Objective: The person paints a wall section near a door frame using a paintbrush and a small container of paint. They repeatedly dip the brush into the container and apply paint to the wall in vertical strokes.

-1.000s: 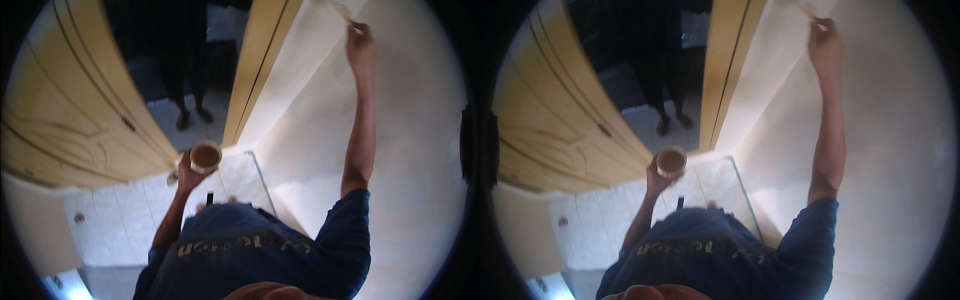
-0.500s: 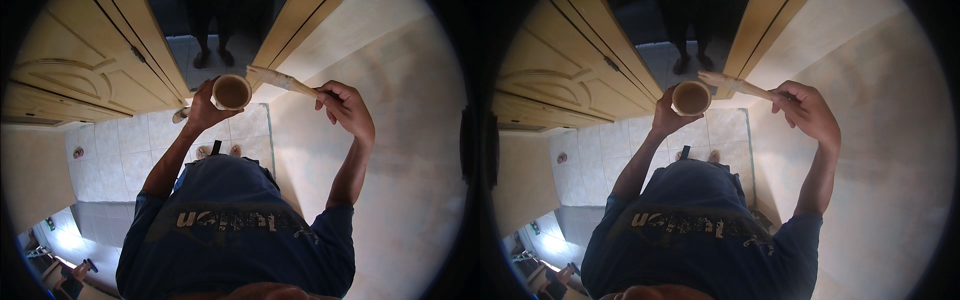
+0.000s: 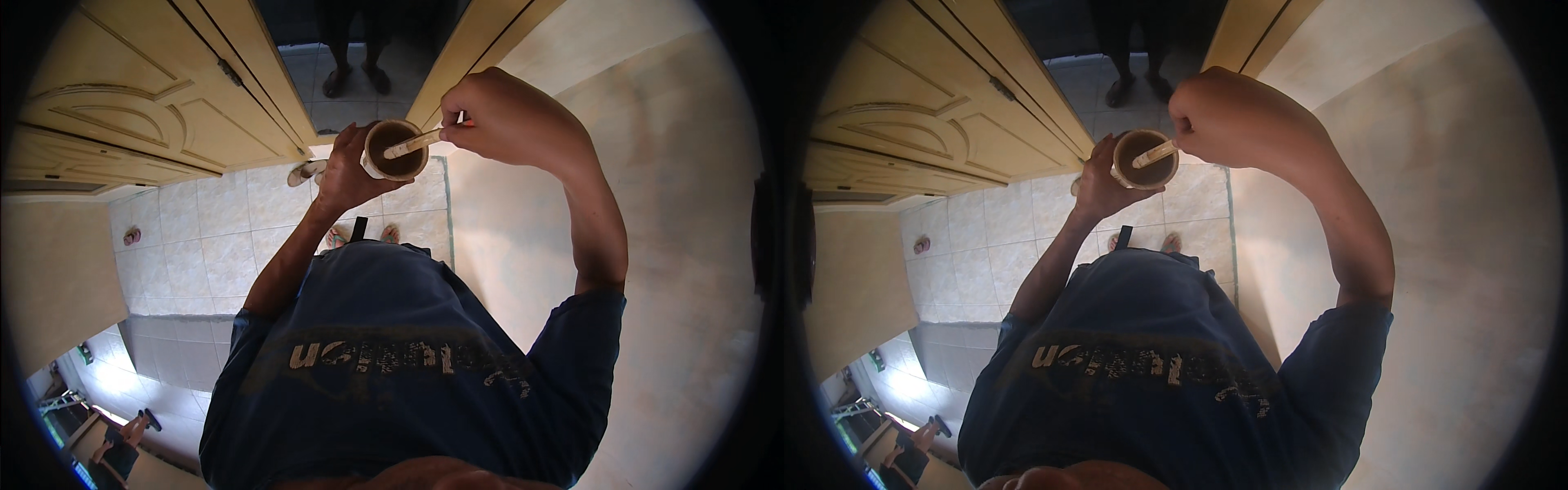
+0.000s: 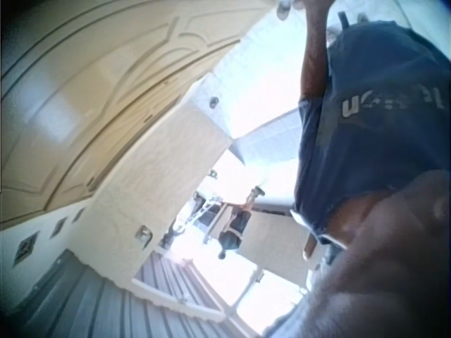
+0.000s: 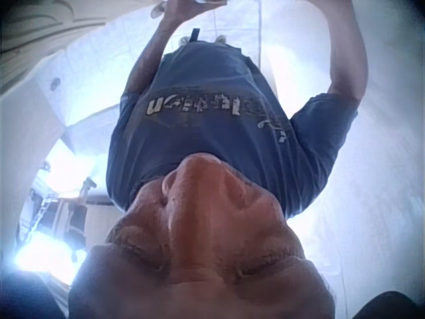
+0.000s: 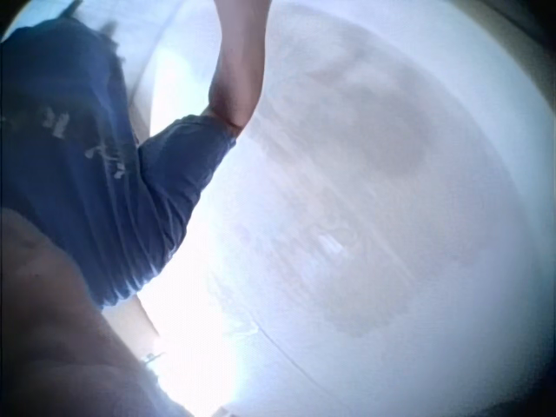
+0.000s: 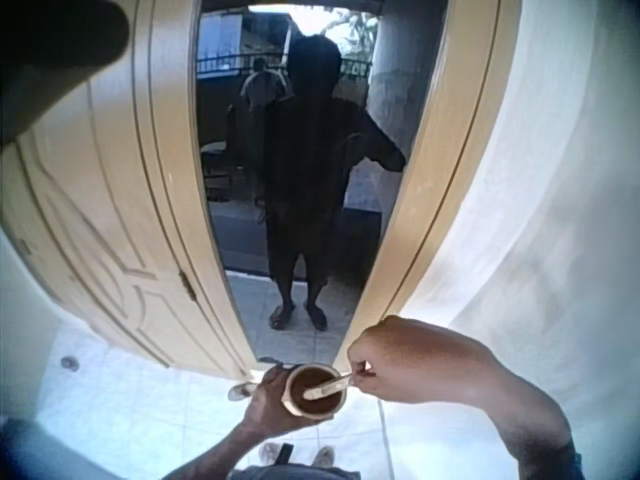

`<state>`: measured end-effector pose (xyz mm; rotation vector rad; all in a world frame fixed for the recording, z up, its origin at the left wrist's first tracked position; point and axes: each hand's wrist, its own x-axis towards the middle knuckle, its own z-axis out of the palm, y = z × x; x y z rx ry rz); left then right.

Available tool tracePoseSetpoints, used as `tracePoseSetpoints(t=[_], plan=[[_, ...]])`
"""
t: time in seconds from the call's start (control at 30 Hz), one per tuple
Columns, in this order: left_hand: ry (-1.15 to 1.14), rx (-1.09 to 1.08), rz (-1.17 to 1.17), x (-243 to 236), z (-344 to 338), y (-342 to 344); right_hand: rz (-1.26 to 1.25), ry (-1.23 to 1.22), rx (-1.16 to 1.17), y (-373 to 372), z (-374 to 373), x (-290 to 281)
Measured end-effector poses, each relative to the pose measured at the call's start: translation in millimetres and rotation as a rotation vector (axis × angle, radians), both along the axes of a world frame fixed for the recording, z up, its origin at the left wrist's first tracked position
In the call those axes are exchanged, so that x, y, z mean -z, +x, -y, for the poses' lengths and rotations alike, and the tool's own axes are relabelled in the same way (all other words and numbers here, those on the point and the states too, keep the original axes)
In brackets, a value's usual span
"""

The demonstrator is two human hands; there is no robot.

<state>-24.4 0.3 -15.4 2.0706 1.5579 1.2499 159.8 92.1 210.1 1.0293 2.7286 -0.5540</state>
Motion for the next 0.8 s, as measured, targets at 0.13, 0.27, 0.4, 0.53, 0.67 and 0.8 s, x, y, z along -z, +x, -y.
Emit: tracePoseSetpoints(t=[0.13,0.27,0.4,0.53,0.67,0.8], plan=[[0.000,0.011,-0.029,-1,-1,-1,0.012,0.081,-0.092,-18,-4,14],[-0.012,0.012,-0.032,1,-2,-2,0.108,0.088,-0.088,-34,-3,29],[-0.020,0.008,-0.026,7,-2,-4,0.081,0.059,-0.113,-37,-2,43],[-0.046,0.015,-0.032,3,-3,-2,0.052,0.053,-0.095,-34,-1,44],[-0.020,0.028,-0.053,3,-3,-1,0.044,0.062,-0.072,-29,-4,43],[0.011,0.018,-0.036,-7,-1,2,0.007,0.057,-0.056,-17,-5,28]])
